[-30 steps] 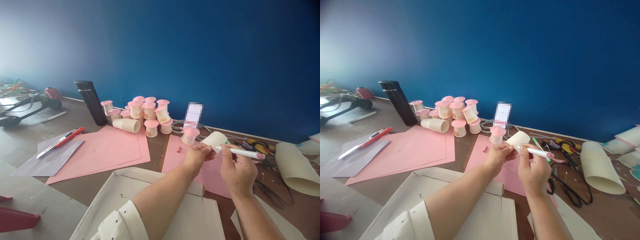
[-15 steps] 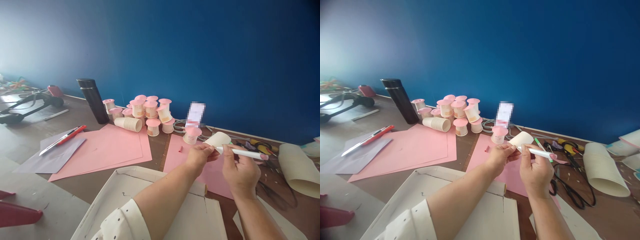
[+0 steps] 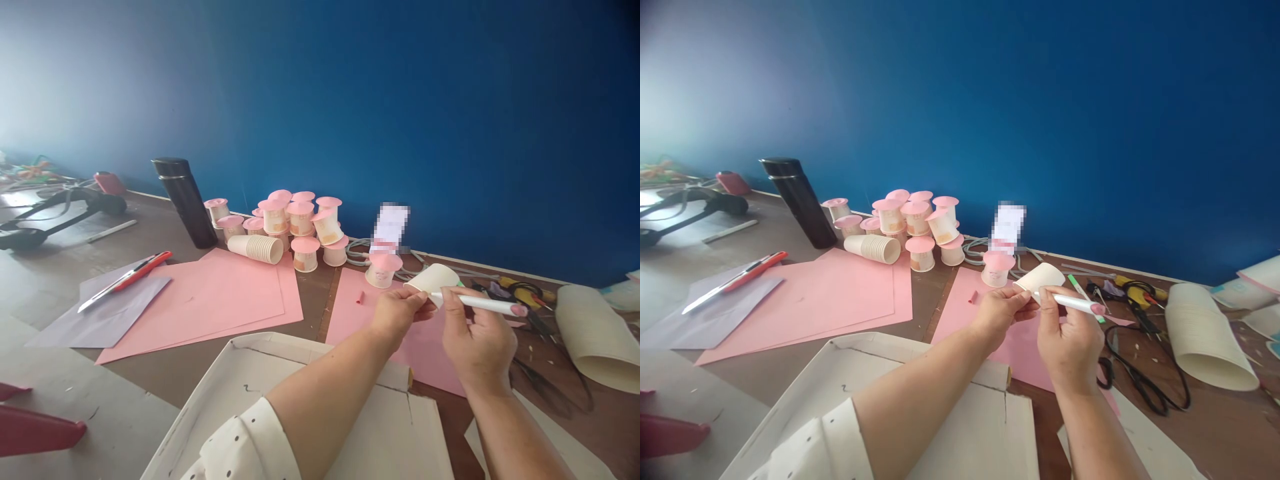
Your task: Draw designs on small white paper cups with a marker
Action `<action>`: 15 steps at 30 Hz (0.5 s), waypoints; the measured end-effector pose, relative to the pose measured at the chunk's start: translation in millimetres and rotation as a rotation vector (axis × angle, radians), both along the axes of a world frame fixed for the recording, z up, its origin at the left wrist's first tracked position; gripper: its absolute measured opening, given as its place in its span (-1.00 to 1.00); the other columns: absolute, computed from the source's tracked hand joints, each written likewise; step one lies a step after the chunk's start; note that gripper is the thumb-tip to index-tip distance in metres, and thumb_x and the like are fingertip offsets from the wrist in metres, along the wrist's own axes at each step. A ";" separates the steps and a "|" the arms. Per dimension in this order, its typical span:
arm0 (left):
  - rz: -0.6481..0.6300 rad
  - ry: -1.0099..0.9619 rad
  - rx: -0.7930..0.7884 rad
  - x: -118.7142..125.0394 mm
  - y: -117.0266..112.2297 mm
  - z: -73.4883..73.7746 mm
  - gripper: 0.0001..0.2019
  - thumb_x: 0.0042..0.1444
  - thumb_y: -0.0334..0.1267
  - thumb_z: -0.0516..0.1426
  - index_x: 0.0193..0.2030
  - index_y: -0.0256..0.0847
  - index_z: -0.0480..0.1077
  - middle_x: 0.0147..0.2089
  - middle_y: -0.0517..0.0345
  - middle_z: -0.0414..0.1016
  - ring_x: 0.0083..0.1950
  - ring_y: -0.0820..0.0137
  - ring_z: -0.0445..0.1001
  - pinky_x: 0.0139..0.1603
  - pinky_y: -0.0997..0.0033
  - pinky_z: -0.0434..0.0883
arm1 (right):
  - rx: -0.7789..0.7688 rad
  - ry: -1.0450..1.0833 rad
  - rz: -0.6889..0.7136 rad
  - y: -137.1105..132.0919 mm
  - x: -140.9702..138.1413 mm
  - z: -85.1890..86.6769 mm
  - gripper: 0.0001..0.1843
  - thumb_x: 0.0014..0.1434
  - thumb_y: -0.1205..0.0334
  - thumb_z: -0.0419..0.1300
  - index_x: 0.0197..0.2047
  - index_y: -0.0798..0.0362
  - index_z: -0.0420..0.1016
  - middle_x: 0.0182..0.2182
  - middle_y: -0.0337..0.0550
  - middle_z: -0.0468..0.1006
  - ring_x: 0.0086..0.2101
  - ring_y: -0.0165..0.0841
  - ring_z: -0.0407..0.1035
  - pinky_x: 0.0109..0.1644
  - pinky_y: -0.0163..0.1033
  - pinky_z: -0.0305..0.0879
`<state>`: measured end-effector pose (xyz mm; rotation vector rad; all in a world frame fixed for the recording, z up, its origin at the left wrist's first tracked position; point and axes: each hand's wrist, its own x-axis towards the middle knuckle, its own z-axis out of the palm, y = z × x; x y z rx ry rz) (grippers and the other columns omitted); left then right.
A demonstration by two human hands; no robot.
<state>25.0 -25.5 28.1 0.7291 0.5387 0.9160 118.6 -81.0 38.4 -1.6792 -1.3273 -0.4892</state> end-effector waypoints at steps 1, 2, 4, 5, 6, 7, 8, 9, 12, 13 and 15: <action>0.000 0.004 0.003 0.1 0.0 -0.1 -0.73 -0.14 -0.16 0.29 -0.48 -0.34 0.39 -0.45 0.11 0.41 -0.38 0.46 0.42 -0.01 0.17 0.38 | 0.000 0.004 -0.002 -0.2 -0.4 0.2 -0.65 0.21 0.01 0.03 -0.24 0.08 0.51 -0.39 -0.05 0.54 -0.33 -0.29 0.40 -0.27 -0.27 0.21; 0.000 0.011 0.005 0.1 -0.1 -0.1 -0.73 -0.13 -0.16 0.29 -0.48 -0.34 0.39 -0.46 0.11 0.41 -0.38 0.46 0.42 -0.01 0.16 0.38 | -0.004 0.008 -0.003 -0.3 -0.7 0.5 -0.65 0.21 0.01 0.03 -0.24 0.08 0.51 -0.40 -0.06 0.54 -0.33 -0.29 0.40 -0.27 -0.27 0.21; -0.001 0.024 0.005 -0.1 -0.5 0.3 -0.74 -0.13 -0.17 0.28 -0.49 -0.34 0.39 -0.47 0.12 0.41 -0.39 0.47 0.42 -0.01 0.16 0.38 | -0.021 0.015 0.002 -0.2 -1.2 0.9 -0.65 0.20 0.01 0.04 -0.25 0.08 0.51 -0.42 -0.07 0.53 -0.35 -0.30 0.40 -0.28 -0.28 0.22; -0.004 0.029 0.004 -0.2 -0.8 0.6 -0.75 -0.12 -0.18 0.28 -0.49 -0.35 0.39 -0.47 0.12 0.41 -0.39 0.47 0.42 -0.01 0.17 0.38 | -0.019 0.019 -0.001 -0.1 -1.3 1.0 -0.66 0.20 0.01 0.04 -0.26 0.09 0.50 -0.42 -0.07 0.53 -0.35 -0.30 0.40 -0.28 -0.28 0.22; -0.006 0.028 0.006 -0.3 -1.1 0.9 -0.76 -0.11 -0.18 0.28 -0.49 -0.35 0.39 -0.47 0.11 0.41 -0.39 0.47 0.42 -0.01 0.17 0.38 | -0.010 0.022 -0.008 0.2 -1.2 0.9 -0.66 0.20 0.01 0.04 -0.26 0.09 0.50 -0.41 -0.07 0.53 -0.34 -0.30 0.41 -0.27 -0.28 0.22; -0.008 0.023 0.010 -0.4 -1.3 1.1 -0.76 -0.11 -0.19 0.27 -0.48 -0.35 0.40 -0.46 0.11 0.41 -0.38 0.46 0.42 -0.01 0.17 0.38 | 0.002 0.025 -0.016 0.5 -0.9 0.7 -0.66 0.20 0.02 0.03 -0.25 0.09 0.50 -0.39 -0.06 0.54 -0.32 -0.30 0.41 -0.25 -0.28 0.23; -0.008 0.018 0.017 -0.5 -1.5 1.2 -0.76 -0.10 -0.19 0.27 -0.48 -0.36 0.40 -0.46 0.10 0.42 -0.38 0.46 0.42 -0.01 0.17 0.38 | 0.015 0.029 -0.024 0.8 -0.6 0.3 -0.65 0.21 0.02 0.02 -0.25 0.09 0.50 -0.36 -0.04 0.54 -0.31 -0.29 0.41 -0.24 -0.27 0.23; -0.005 0.017 0.022 -0.5 -1.6 1.1 -0.75 -0.10 -0.18 0.27 -0.47 -0.36 0.40 -0.46 0.10 0.41 -0.37 0.46 0.42 -0.01 0.17 0.38 | 0.022 0.035 -0.029 1.1 -0.2 0.0 -0.64 0.21 0.02 0.01 -0.24 0.10 0.50 -0.35 -0.03 0.54 -0.30 -0.28 0.41 -0.23 -0.26 0.24; 0.008 0.023 0.028 -0.5 -1.3 0.1 -0.74 -0.11 -0.16 0.28 -0.48 -0.35 0.39 -0.46 0.11 0.41 -0.37 0.45 0.42 -0.01 0.16 0.37 | -0.011 0.054 0.002 0.7 -0.5 0.0 -0.63 0.20 0.00 0.02 -0.25 0.10 0.50 -0.39 -0.04 0.53 -0.33 -0.27 0.41 -0.25 -0.24 0.25; 0.007 0.020 0.025 -0.4 -1.1 -0.4 -0.74 -0.11 -0.16 0.28 -0.48 -0.35 0.39 -0.46 0.11 0.41 -0.37 0.45 0.42 0.00 0.16 0.37 | -0.021 0.062 0.016 0.2 -1.4 0.8 -0.63 0.20 -0.01 0.03 -0.26 0.10 0.50 -0.42 -0.05 0.52 -0.34 -0.27 0.41 -0.26 -0.24 0.26; -0.003 -0.010 0.007 -0.3 -0.4 -0.9 -0.74 -0.11 -0.16 0.28 -0.48 -0.34 0.38 -0.45 0.10 0.41 -0.36 0.45 0.42 0.01 0.16 0.36 | -0.008 0.096 0.037 -1.5 -4.4 3.7 -0.64 0.19 -0.01 0.04 -0.25 0.10 0.50 -0.47 -0.09 0.50 -0.38 -0.30 0.40 -0.27 -0.23 0.28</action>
